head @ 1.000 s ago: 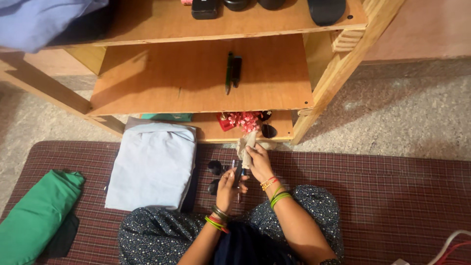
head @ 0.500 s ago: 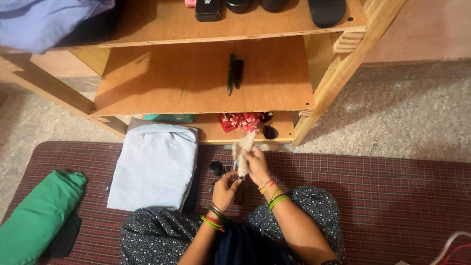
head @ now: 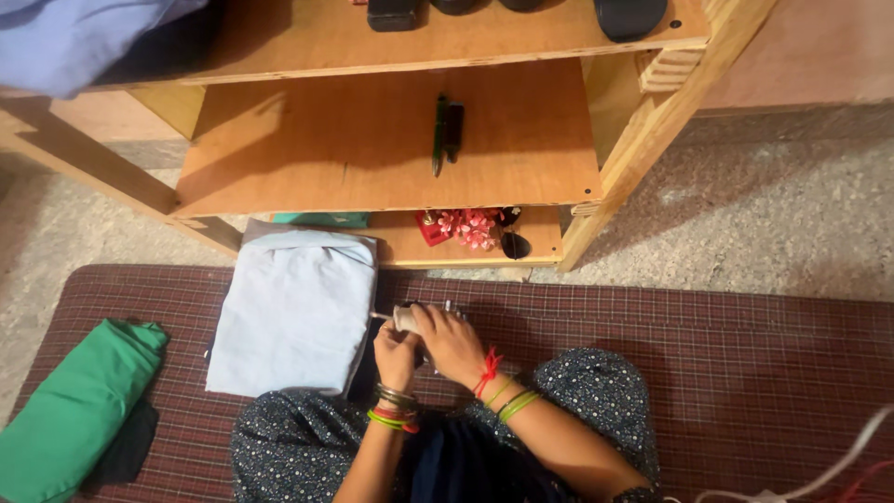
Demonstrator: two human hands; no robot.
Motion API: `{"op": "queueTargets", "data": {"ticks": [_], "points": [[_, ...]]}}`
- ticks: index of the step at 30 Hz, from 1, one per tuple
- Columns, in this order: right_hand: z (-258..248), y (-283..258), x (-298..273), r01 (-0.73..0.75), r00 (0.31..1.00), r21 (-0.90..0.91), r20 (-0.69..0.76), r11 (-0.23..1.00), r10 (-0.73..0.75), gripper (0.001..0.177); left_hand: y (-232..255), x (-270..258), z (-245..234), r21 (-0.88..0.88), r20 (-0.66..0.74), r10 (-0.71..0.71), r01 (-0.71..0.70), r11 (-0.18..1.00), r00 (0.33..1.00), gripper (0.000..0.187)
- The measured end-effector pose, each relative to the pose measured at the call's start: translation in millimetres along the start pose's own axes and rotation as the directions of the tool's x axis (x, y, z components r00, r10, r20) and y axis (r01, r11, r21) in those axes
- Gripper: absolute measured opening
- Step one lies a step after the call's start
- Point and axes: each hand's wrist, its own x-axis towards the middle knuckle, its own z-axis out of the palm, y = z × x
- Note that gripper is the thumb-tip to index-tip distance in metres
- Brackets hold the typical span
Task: The person sits on a mat and wipes a small plastic container with a cloth, then wipes several pens and places them on a wooden shelf. The person continues to wipe each pen individually and arrange them on the shelf.
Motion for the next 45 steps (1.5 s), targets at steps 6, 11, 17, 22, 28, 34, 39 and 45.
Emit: {"op": "queueTargets", "data": {"ticks": [6, 11, 17, 22, 28, 34, 39, 45], "points": [[25, 41, -17, -0.84, 0.535, 0.507, 0.833, 0.193, 0.14, 0.024, 54, 19, -12, -0.046, 0.448, -0.055, 0.085, 0.995, 0.893, 0.035], [43, 48, -23, -0.452, 0.884, 0.515, 0.365, 0.728, 0.291, 0.025, 53, 1, 13, 0.226, 0.233, -0.033, -0.021, 0.974, 0.972, 0.047], [41, 48, -25, -0.726, 0.687, 0.609, 0.619, 0.319, 0.38, 0.026, 77, -4, 24, -0.049, 0.22, 0.109, -0.101, 0.994, 0.969, 0.061], [39, 54, -13, -0.553, 0.833, 0.593, 0.407, 0.586, 0.375, 0.034, 144, -21, 65, -0.026, 0.184, 0.426, -0.429, 0.903, 0.886, 0.062], [34, 61, -7, -0.583, 0.81, 0.395, 0.348, 0.71, 0.472, 0.04, 223, 25, 153, 0.492, 0.456, 0.684, -0.802, 0.339, 0.569, 0.05], [17, 57, -3, -0.576, 0.812, 0.373, 0.359, 0.727, 0.46, 0.038, 234, 85, 228, 0.656, 0.474, 0.634, -0.725, 0.209, 0.612, 0.018], [12, 57, 2, -0.601, 0.798, 0.389, 0.341, 0.698, 0.497, 0.039, 238, 102, 241, 0.794, 0.512, 0.554, -0.607, -0.015, 0.656, 0.016], [16, 82, 1, -0.781, 0.613, 0.152, 0.373, 0.606, 0.696, 0.038, 240, 97, 210, 0.612, 0.475, 0.794, -0.791, 0.012, 0.38, 0.035]]}}
